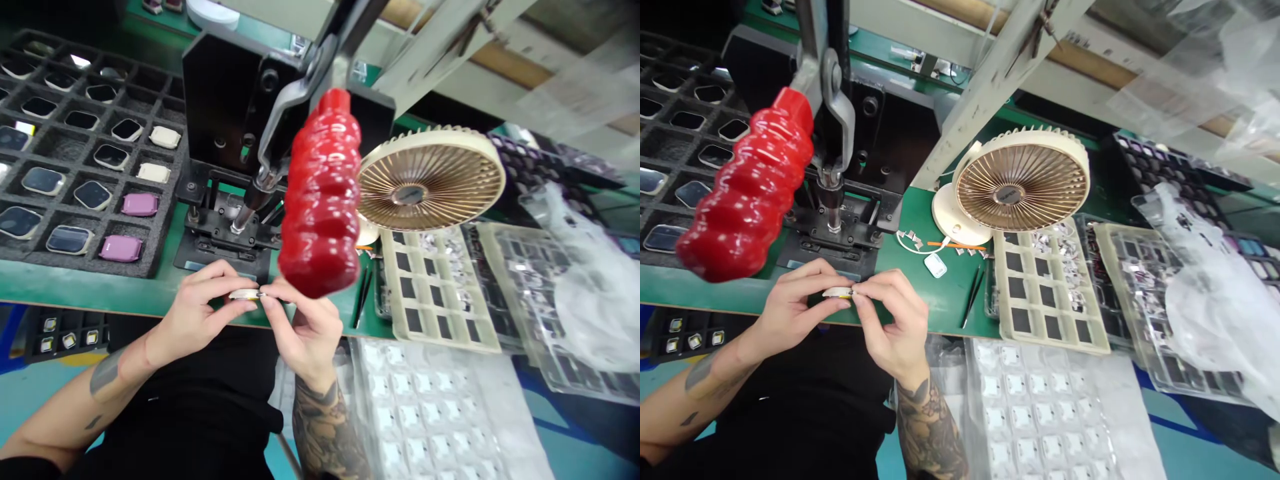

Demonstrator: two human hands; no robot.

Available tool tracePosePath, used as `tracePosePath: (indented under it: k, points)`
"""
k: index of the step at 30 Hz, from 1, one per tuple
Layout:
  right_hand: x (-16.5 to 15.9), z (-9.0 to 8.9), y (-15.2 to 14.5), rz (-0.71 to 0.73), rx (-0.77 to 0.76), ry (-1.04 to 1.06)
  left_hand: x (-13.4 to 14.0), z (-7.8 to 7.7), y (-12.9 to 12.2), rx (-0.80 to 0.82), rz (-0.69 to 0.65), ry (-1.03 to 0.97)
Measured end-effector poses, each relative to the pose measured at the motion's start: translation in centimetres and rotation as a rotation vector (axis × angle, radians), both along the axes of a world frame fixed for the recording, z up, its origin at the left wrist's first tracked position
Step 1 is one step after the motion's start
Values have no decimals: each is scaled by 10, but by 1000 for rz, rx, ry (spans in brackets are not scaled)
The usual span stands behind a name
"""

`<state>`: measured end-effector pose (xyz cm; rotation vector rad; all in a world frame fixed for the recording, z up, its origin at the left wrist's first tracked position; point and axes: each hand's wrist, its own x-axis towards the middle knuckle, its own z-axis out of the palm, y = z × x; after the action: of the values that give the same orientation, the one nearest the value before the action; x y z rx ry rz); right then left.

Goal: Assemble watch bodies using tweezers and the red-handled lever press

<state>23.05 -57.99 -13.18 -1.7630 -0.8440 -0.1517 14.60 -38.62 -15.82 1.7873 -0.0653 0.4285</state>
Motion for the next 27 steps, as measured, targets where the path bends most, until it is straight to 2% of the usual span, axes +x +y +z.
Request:
tracePosePath:
  k: [3, 6, 9, 11, 14, 17, 21, 24, 27]
  points:
    - [-3, -1, 3, 3, -64, -75, 0, 1, 0, -4, 17, 5]
    - [-10, -11, 7, 26, -146, -232, 1, 3, 2, -104, 20, 67]
    - [-17, -20, 14, -43, -202, -366, 4, 4, 6, -160, 5, 109]
    - [-18, -19, 19, -89, -238, -456, 3, 3, 10, -147, -14, 116]
    - [-19, -14, 26, -54, -292, -554, -2, -2, 17, -164, -10, 128]
    - [-23, -17, 27, -63, -283, -494, -7, -7, 21, -163, 11, 151]
    - [-40, -35, 20, -193, -200, -404, -8, -7, 19, -105, 100, 160]
    - [-47, -40, 0, -286, -119, -402, -9, 0, 13, -152, 159, 146]
    - [-40, -34, -36, -430, -81, -321, -10, 9, 9, -188, 81, 147]
